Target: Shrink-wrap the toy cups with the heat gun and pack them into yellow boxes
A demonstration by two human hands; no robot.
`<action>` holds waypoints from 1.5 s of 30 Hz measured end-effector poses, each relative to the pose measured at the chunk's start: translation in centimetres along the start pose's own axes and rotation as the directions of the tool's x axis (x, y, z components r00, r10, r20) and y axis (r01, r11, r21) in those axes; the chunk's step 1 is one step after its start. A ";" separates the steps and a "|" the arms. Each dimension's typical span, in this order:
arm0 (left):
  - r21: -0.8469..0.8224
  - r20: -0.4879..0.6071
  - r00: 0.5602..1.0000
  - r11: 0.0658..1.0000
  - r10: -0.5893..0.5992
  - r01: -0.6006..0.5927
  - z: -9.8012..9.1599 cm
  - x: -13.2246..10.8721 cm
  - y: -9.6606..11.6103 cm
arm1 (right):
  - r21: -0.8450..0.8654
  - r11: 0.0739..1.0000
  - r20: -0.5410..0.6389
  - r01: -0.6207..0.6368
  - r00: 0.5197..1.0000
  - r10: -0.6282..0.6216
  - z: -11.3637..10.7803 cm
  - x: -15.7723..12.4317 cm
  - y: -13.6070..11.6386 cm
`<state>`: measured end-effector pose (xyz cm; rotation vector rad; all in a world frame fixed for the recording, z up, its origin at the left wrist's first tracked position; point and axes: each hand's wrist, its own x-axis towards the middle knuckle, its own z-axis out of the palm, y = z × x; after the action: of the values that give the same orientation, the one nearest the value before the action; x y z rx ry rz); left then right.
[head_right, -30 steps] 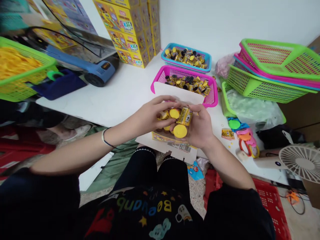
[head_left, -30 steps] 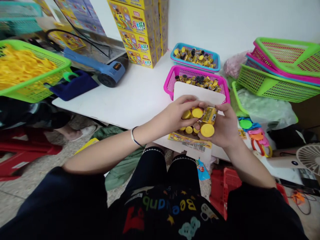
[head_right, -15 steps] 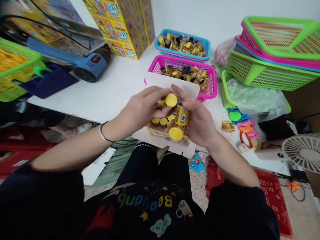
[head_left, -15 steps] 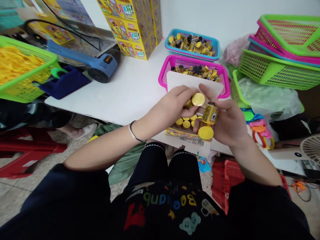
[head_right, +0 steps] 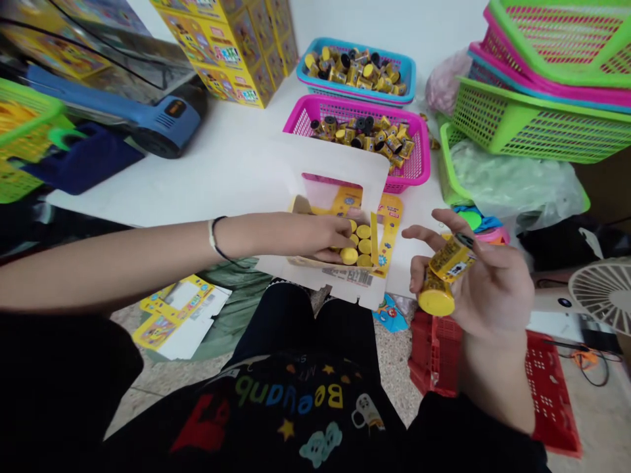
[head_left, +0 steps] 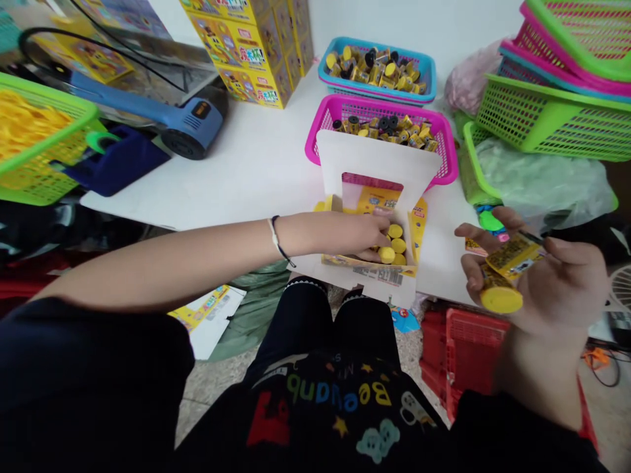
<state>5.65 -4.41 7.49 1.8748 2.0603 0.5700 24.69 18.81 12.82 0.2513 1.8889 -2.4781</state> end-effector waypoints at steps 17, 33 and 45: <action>-0.025 0.346 0.937 0.997 -0.055 0.068 -1.7 1.3 -1.5 | -0.054 0.996 -0.027 -0.071 0.997 0.070 1.0 1.6 0.0; -0.206 -0.321 0.912 0.959 -0.254 0.195 -4.5 -3.8 6.9 | -0.363 0.856 -0.060 0.368 0.908 -0.415 7.3 4.5 4.3; 0.122 0.024 0.955 0.949 -0.297 0.292 -4.2 -3.5 0.9 | -0.821 0.421 0.367 0.387 0.921 -0.130 7.1 9.6 1.8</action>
<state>4.80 -8.25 11.48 1.5762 2.3312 0.3377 14.53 12.36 11.56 -0.4062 2.9010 -1.1325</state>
